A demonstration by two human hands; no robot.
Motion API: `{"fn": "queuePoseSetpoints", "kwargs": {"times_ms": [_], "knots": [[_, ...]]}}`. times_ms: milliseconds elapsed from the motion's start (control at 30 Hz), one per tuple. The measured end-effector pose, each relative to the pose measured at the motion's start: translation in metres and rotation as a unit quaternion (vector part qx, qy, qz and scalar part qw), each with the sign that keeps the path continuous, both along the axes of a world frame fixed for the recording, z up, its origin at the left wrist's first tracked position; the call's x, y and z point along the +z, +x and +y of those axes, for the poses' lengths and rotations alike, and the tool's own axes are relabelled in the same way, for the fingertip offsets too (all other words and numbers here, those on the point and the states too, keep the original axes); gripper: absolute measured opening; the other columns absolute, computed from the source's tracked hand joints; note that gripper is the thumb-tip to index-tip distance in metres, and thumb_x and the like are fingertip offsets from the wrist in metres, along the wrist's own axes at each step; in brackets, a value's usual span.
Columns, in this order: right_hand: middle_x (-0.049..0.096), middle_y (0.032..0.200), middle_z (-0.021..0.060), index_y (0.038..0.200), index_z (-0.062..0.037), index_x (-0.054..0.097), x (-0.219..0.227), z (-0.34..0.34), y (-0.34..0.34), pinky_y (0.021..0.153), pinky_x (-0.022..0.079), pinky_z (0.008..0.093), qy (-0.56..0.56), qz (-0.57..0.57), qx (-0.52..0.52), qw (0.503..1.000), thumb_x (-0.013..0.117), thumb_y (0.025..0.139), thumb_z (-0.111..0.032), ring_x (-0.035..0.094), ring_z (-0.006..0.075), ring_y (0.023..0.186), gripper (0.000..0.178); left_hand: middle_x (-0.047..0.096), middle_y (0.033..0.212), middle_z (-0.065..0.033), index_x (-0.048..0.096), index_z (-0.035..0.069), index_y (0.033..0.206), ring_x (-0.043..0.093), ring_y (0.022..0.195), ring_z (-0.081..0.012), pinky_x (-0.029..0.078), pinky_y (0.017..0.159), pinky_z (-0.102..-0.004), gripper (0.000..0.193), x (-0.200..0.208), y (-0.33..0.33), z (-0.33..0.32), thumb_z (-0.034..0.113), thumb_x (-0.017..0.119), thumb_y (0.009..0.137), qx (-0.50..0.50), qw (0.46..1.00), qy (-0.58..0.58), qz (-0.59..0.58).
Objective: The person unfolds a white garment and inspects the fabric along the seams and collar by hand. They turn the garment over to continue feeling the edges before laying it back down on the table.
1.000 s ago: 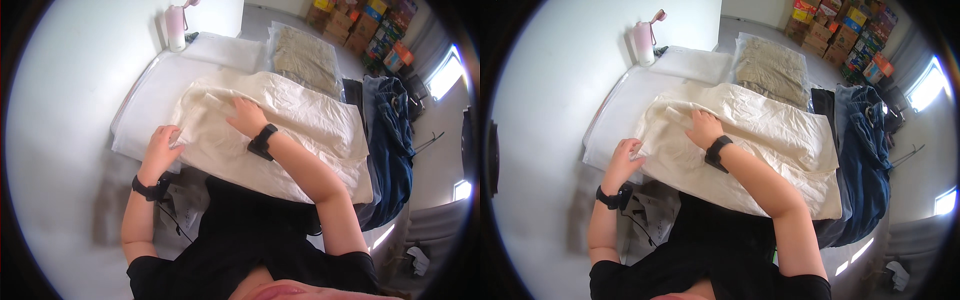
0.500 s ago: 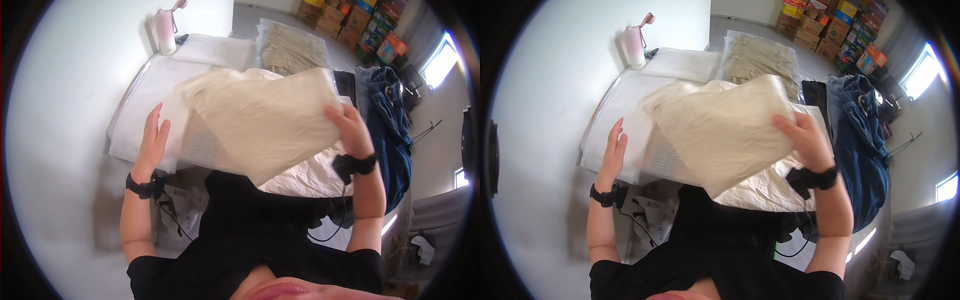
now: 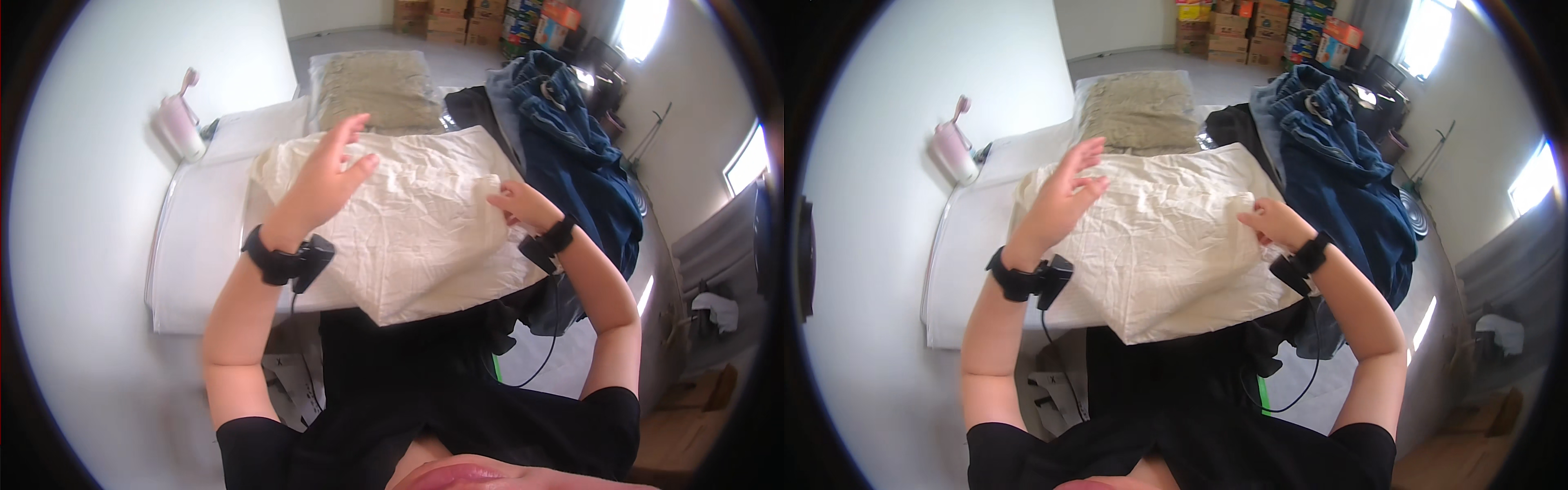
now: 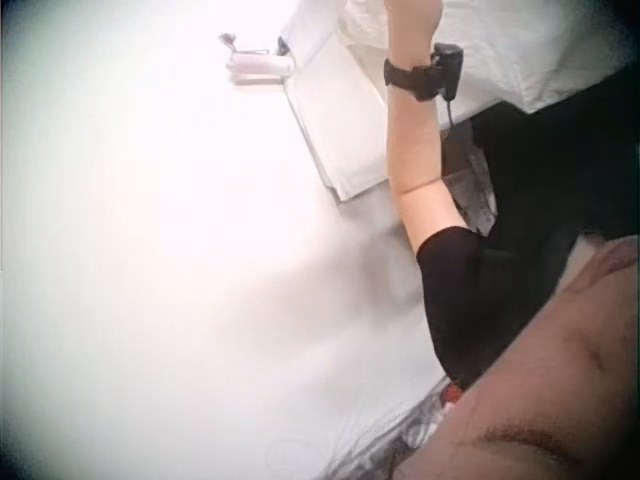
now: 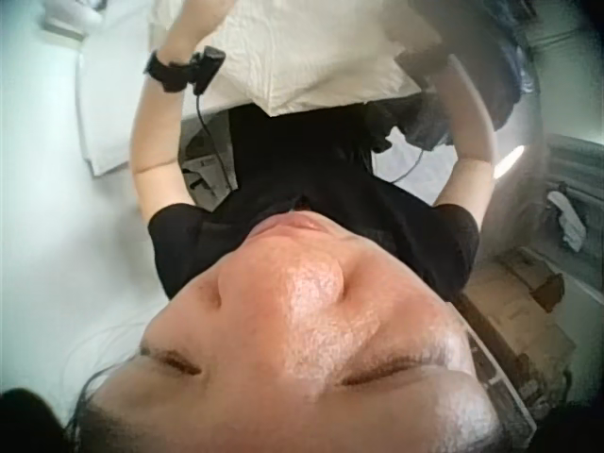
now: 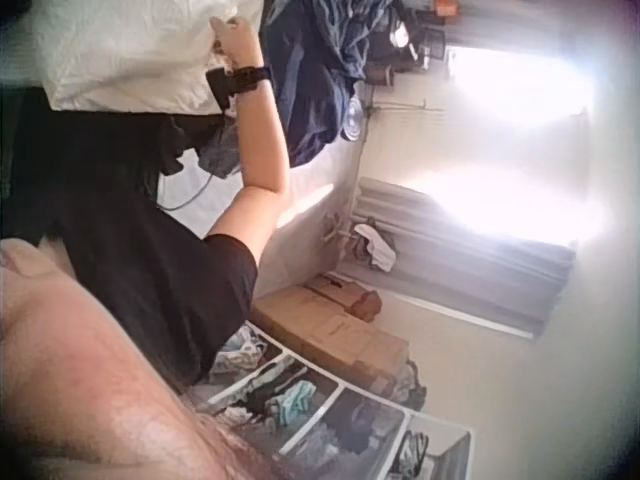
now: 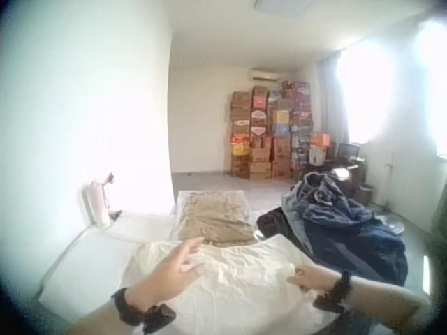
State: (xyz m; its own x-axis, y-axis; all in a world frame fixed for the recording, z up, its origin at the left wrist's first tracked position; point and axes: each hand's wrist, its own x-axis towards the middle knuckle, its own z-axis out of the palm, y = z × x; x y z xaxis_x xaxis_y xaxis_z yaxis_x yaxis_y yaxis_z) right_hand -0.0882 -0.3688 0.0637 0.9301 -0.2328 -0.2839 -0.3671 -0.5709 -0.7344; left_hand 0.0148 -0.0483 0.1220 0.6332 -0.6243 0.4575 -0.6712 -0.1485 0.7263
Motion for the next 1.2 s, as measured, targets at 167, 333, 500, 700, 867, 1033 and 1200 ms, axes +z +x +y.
{"fn": "queuePoseSetpoints", "kwargs": {"times_ms": [167,333,500,700,867,1033,1200], "knots": [[0.057,0.074,0.0027,0.1,-0.0013,0.06,0.0,0.008,0.032,0.054,0.045,0.026,0.089,-0.085,-0.057,0.991,0.061,0.081,-0.024,0.053,0.0087,0.062,0.029,0.041,0.131,-0.0146,0.034,0.004,0.131,0.041,0.121,-0.0239,0.038,0.097,-0.036,0.047,-0.03,0.016,-0.07,0.012,0.053,0.088,-0.106,0.989,-0.041,0.096],[0.058,0.078,-0.0008,0.097,-0.0028,0.061,0.025,0.029,0.03,0.069,0.042,0.0208,0.218,-0.174,0.08,0.957,0.056,0.081,-0.008,0.053,0.0066,0.074,0.018,0.04,0.133,-0.0129,0.033,0.001,0.131,0.034,0.127,-0.021,0.025,0.106,-0.0362,0.048,-0.061,0.026,-0.092,0.01,0.052,0.088,-0.14,0.98,-0.082,0.115],[0.059,0.093,0.0007,0.096,-0.0039,0.06,0.054,0.05,0.017,0.079,0.043,0.0244,0.219,-0.236,0.299,0.899,0.053,0.077,0.001,0.054,0.0111,0.09,0.021,0.051,0.122,-0.0099,0.042,0.003,0.126,0.054,0.1,-0.0151,0.029,0.102,-0.0325,0.054,-0.061,0.02,-0.091,0.026,0.063,0.083,-0.179,0.962,-0.139,0.155],[0.056,0.084,-0.0008,0.11,-0.0053,0.055,0.029,0.047,0.035,0.073,0.04,0.0203,0.18,-0.257,0.225,0.923,0.051,0.073,0.007,0.051,0.0072,0.081,0.039,0.062,0.088,-0.0018,0.062,0.0,0.092,0.052,0.081,-0.0055,0.043,0.07,-0.0222,0.028,-0.07,0.024,-0.071,0.023,0.069,0.079,-0.169,0.973,-0.054,0.149],[0.048,0.07,-0.0025,0.109,-0.0047,0.055,-0.017,0.046,0.062,0.051,0.032,0.0202,0.217,-0.222,0.141,0.94,0.05,0.072,0.005,0.041,0.0044,0.06,0.039,0.059,0.073,0.0039,0.061,0.002,0.086,0.051,0.065,-0.003,0.04,0.06,-0.0182,0.016,-0.089,0.03,-0.075,0.015,0.068,0.079,-0.029,0.955,-0.032,0.292],[0.046,0.071,-0.0034,0.103,-0.006,0.061,-0.022,0.038,0.059,0.056,0.036,0.0207,0.214,-0.272,0.084,0.934,0.055,0.072,0.0,0.041,0.0047,0.062,0.031,0.061,0.079,0.0008,0.062,0.0,0.091,0.053,0.069,-0.0045,0.043,0.063,-0.0192,0.017,-0.097,0.03,-0.077,0.012,0.066,0.079,-0.023,0.946,-0.037,0.322],[0.043,0.073,-0.0055,0.098,-0.0065,0.063,-0.004,0.035,0.047,0.06,0.037,0.0179,0.127,-0.235,0.091,0.959,0.063,0.074,-0.004,0.041,0.0031,0.066,0.024,0.063,0.082,-0.0005,0.064,-0.001,0.094,0.055,0.073,-0.0052,0.044,0.067,-0.0197,0.019,-0.094,0.022,-0.078,0.01,0.065,0.079,-0.035,0.93,-0.088,0.356]]}}
